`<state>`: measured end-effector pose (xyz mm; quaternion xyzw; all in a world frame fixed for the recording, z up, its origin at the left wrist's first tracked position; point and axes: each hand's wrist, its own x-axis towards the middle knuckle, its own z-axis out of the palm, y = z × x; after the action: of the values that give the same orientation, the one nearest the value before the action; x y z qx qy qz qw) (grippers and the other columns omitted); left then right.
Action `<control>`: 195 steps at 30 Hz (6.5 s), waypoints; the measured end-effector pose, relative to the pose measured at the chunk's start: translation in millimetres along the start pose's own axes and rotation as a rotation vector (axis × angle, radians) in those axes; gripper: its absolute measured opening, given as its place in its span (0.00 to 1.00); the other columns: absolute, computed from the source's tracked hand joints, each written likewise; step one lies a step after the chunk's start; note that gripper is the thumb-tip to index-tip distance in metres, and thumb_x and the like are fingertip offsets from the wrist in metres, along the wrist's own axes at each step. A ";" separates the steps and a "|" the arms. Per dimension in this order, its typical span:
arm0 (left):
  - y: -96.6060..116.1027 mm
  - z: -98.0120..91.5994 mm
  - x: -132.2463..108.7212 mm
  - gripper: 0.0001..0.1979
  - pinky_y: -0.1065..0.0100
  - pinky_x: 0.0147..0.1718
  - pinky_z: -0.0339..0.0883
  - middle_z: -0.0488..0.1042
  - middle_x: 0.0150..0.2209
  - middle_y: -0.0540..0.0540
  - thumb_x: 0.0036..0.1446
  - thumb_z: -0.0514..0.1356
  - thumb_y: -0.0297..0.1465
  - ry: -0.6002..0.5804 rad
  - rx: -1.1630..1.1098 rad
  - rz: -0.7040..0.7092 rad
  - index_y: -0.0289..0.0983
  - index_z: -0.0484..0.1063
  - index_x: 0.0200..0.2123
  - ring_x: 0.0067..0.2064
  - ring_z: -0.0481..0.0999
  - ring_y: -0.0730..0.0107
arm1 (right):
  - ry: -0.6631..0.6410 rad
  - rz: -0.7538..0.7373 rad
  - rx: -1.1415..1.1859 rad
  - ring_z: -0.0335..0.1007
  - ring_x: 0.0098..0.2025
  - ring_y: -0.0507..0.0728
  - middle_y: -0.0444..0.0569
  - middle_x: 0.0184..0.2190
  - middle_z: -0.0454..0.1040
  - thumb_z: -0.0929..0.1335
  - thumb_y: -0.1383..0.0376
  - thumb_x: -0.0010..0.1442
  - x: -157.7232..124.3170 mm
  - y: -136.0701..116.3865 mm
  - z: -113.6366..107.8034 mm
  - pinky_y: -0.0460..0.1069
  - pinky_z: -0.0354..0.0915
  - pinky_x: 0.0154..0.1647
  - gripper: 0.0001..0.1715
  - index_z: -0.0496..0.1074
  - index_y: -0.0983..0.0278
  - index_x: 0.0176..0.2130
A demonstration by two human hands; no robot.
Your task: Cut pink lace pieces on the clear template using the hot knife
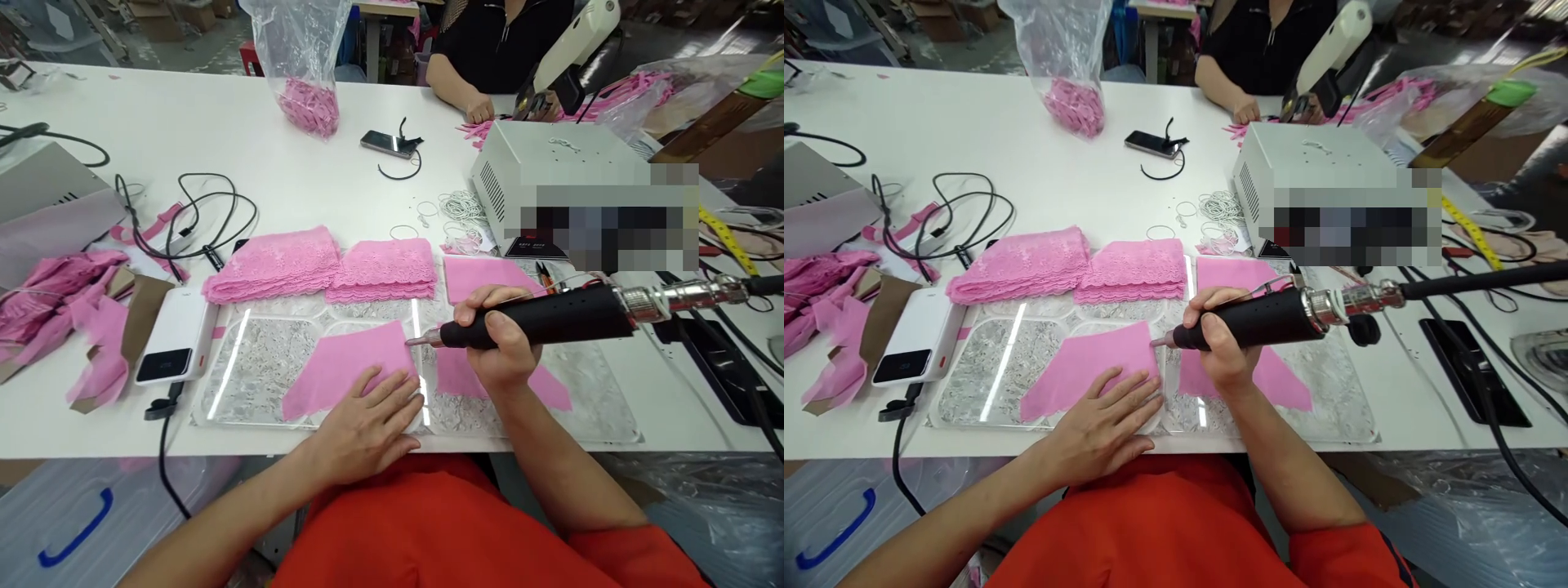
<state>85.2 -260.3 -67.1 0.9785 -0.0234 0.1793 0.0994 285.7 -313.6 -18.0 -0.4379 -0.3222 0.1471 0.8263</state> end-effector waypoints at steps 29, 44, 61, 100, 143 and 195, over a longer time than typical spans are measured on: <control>2.7 -9.3 4.6 0.21 0.50 0.66 0.51 0.70 0.59 0.38 0.66 0.55 0.39 -0.003 0.001 0.012 0.33 0.67 0.58 0.64 0.65 0.55 | 0.036 -0.004 0.015 0.65 0.23 0.49 0.43 0.28 0.68 0.67 0.64 0.48 5.3 -20.6 -24.5 0.49 0.64 0.26 0.05 0.69 0.61 0.31; 14.2 21.2 50.9 0.21 0.45 0.63 0.52 0.69 0.60 0.39 0.68 0.51 0.42 0.003 0.069 -0.103 0.36 0.67 0.58 0.64 0.64 0.52 | 0.178 -0.034 -0.004 0.67 0.26 0.49 0.42 0.31 0.69 0.69 0.64 0.49 21.9 -12.2 -44.8 0.49 0.67 0.32 0.07 0.70 0.61 0.32; 13.2 22.1 48.7 0.22 0.44 0.65 0.47 0.68 0.61 0.38 0.67 0.54 0.42 -0.047 0.055 -0.111 0.39 0.67 0.59 0.66 0.62 0.53 | 0.127 -0.046 -0.042 0.66 0.27 0.49 0.41 0.30 0.70 0.70 0.64 0.50 21.6 -4.8 -46.1 0.51 0.68 0.34 0.07 0.69 0.60 0.32; 22.9 14.5 28.6 0.19 0.52 0.66 0.47 0.72 0.58 0.40 0.68 0.53 0.40 0.074 0.039 -0.001 0.34 0.69 0.55 0.63 0.66 0.57 | 0.032 0.010 0.053 0.63 0.20 0.49 0.43 0.25 0.70 0.67 0.64 0.45 11.1 -19.9 -50.6 0.49 0.63 0.22 0.06 0.70 0.61 0.29; -0.4 30.3 75.0 0.20 0.47 0.68 0.37 0.65 0.64 0.41 0.67 0.53 0.35 0.038 0.140 -0.143 0.38 0.66 0.61 0.69 0.55 0.52 | 0.522 -0.253 -0.060 0.60 0.18 0.48 0.41 0.22 0.69 0.64 0.65 0.39 22.6 -43.9 -140.8 0.47 0.60 0.21 0.09 0.69 0.62 0.26; -2.6 28.0 75.7 0.24 0.41 0.66 0.39 0.62 0.65 0.38 0.65 0.56 0.35 0.008 0.151 -0.111 0.39 0.63 0.63 0.69 0.54 0.46 | 0.485 -0.243 -0.159 0.59 0.18 0.48 0.43 0.23 0.67 0.67 0.62 0.42 4.1 -71.2 -155.4 0.48 0.61 0.19 0.08 0.68 0.63 0.27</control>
<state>165.9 -264.2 -66.3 0.9823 0.0448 0.1784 0.0353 388.8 -450.0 -21.6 -0.4819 -0.1758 -0.0878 0.8539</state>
